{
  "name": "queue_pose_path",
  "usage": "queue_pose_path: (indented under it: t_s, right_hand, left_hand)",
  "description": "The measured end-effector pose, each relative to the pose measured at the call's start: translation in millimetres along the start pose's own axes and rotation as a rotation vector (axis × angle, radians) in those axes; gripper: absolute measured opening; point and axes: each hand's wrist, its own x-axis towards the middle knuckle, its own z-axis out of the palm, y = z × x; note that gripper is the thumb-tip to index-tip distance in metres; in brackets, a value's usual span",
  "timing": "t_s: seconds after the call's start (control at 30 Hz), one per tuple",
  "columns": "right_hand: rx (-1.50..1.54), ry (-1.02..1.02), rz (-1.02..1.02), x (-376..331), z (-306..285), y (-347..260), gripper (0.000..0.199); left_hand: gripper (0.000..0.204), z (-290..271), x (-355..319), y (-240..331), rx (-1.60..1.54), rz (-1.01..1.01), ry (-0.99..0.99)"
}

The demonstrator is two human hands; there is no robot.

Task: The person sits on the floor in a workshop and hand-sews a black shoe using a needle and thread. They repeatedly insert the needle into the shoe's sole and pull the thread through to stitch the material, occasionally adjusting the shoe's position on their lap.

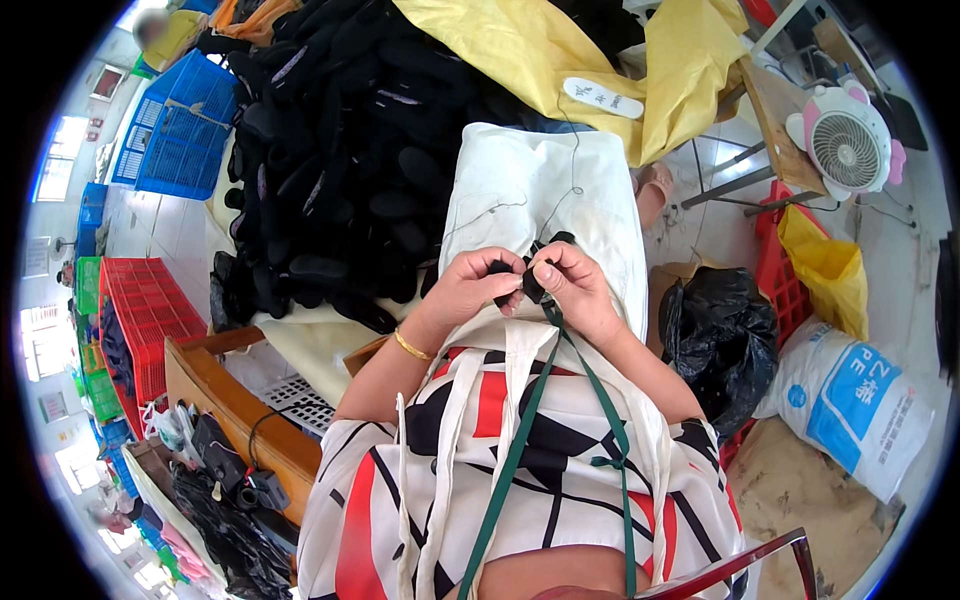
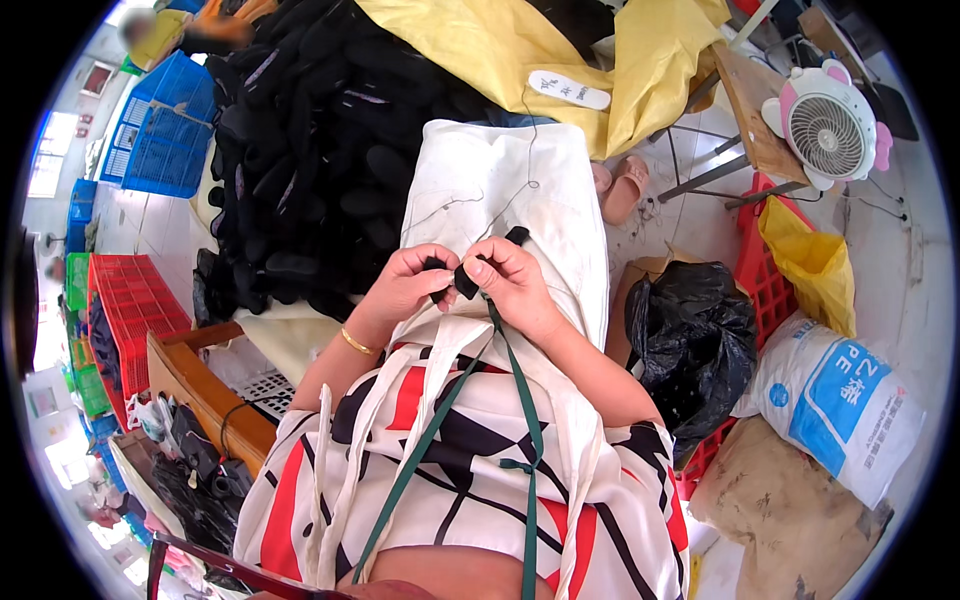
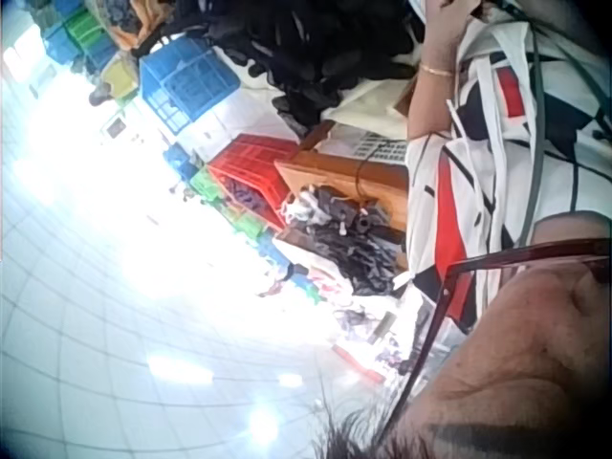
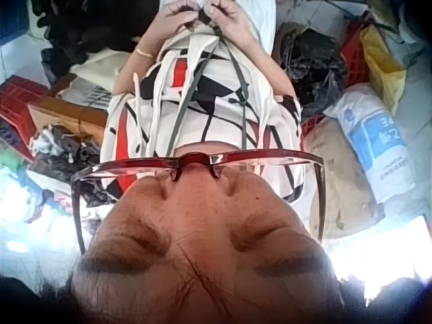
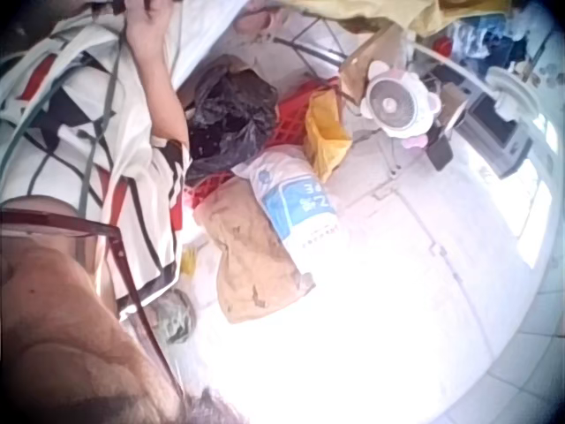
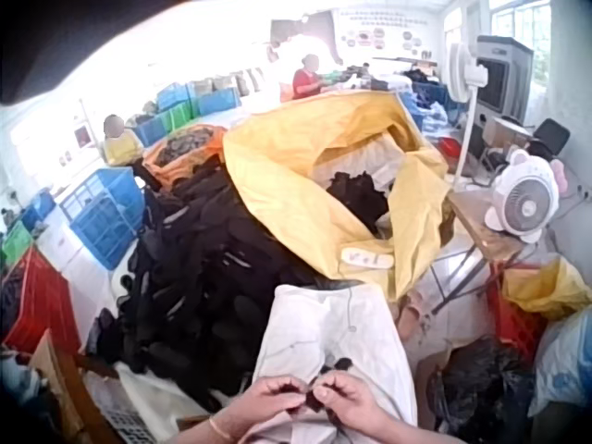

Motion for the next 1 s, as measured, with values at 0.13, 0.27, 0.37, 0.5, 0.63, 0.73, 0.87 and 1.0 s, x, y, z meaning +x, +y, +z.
queue_pose_path:
  t_s: [0.13,0.27,0.37,0.5,0.63,0.73,0.87,1.0]
  right_hand:
    - [-0.138,-0.044,-0.019,2,-9,-6,0.012]
    - [-0.514,-0.069,-0.107,7,-15,-19,0.015]
    - [-0.397,0.010,-0.027,11,-20,-32,0.013]
    - [-0.398,-0.102,0.111,9,-26,-56,0.008]
    - [-0.621,-0.364,0.077,5,-30,-67,0.010]
    - [-0.725,-0.456,0.058,4,-26,-77,0.013]
    - [-0.712,-0.495,0.019,4,-28,-77,0.014]
    - [-0.664,-0.492,0.031,4,-29,-76,0.017]
  left_hand:
    - [0.018,5,0,1,0.032,0.033,0.010]
    - [0.018,6,-3,11,0.271,0.056,0.045]
    - [0.018,7,-7,15,0.501,0.137,0.068]
    - [0.019,13,-13,30,0.882,0.357,0.063]
    - [0.022,17,-10,34,1.066,0.561,0.005]
    - [0.024,19,-7,39,1.141,0.640,-0.047]
    - [0.023,23,-8,41,1.106,0.646,-0.056]
    - [0.023,22,-8,41,1.107,0.644,-0.068]
